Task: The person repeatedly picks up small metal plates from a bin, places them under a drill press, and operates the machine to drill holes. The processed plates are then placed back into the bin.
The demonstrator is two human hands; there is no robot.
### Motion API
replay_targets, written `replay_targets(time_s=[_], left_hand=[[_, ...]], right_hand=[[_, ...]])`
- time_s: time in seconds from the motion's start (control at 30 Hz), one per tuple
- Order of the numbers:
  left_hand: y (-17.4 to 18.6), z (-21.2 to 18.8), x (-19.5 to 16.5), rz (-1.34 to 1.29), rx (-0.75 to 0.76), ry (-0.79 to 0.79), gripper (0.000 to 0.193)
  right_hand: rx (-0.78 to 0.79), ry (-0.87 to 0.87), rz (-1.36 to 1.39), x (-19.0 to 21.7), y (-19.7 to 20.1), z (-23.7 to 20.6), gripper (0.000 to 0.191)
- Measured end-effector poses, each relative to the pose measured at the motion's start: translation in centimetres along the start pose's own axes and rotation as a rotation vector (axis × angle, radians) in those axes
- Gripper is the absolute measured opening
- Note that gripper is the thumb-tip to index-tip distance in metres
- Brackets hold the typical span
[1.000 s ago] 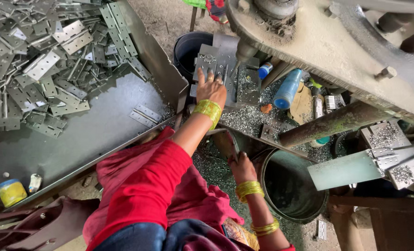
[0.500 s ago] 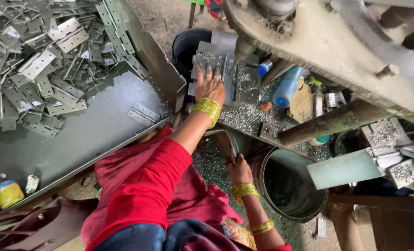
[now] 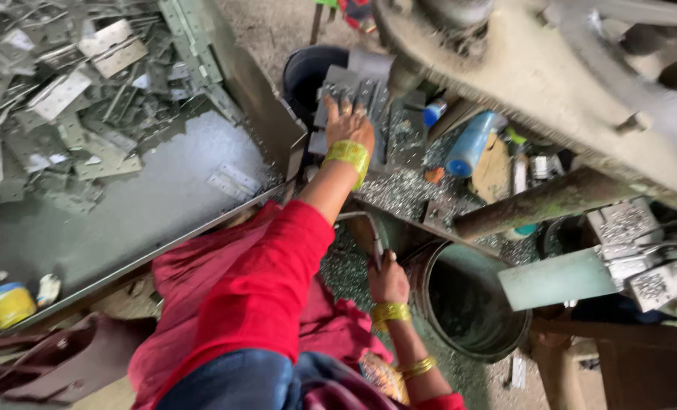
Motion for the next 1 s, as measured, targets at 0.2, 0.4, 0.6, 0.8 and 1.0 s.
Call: replay_targets(time_s=[0.2,0.4,0.6,0.8,1.0], left_hand=[[-1.5,-1.6,0.6,-0.096,-0.094,-0.069,0.044],[-9.0,-14.1,7.8,-0.394,-0.589,-0.28,0.036],[-17.2,-24.4,22.6,-0.506,-0.421,0.513,0.029],[-17.2,-23.3,31.3,-0.582,-0.569,0.711,0.026],[-16.8,-12.5,25.6,-0.134,-0.301,0.182,0.043]], right_hand=[[-0.052,0.036,0.022,-2.0,-0.8,1.9,0.035],[-0.016,0.043,0.03,-1.8,0.0,2.2,0.037],[-0.129,0.132,-0.323,3.4,8.3,0.4,0.05],[-0.391,0.206,-0.582,13.2,15.4,-1.2,0.031],[-0.613,0.345,-0.602,16.5,17.2,-2.1,0.025]])
Point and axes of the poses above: each hand's wrist, its own z-axis towards the middle knuckle, its own y-axis out of the back of the hand, x = y × z, the point moved 2 cm from there along z, towards the middle knuckle, and after that the axes turned 9 degrees about x, right-handed, at the moved point
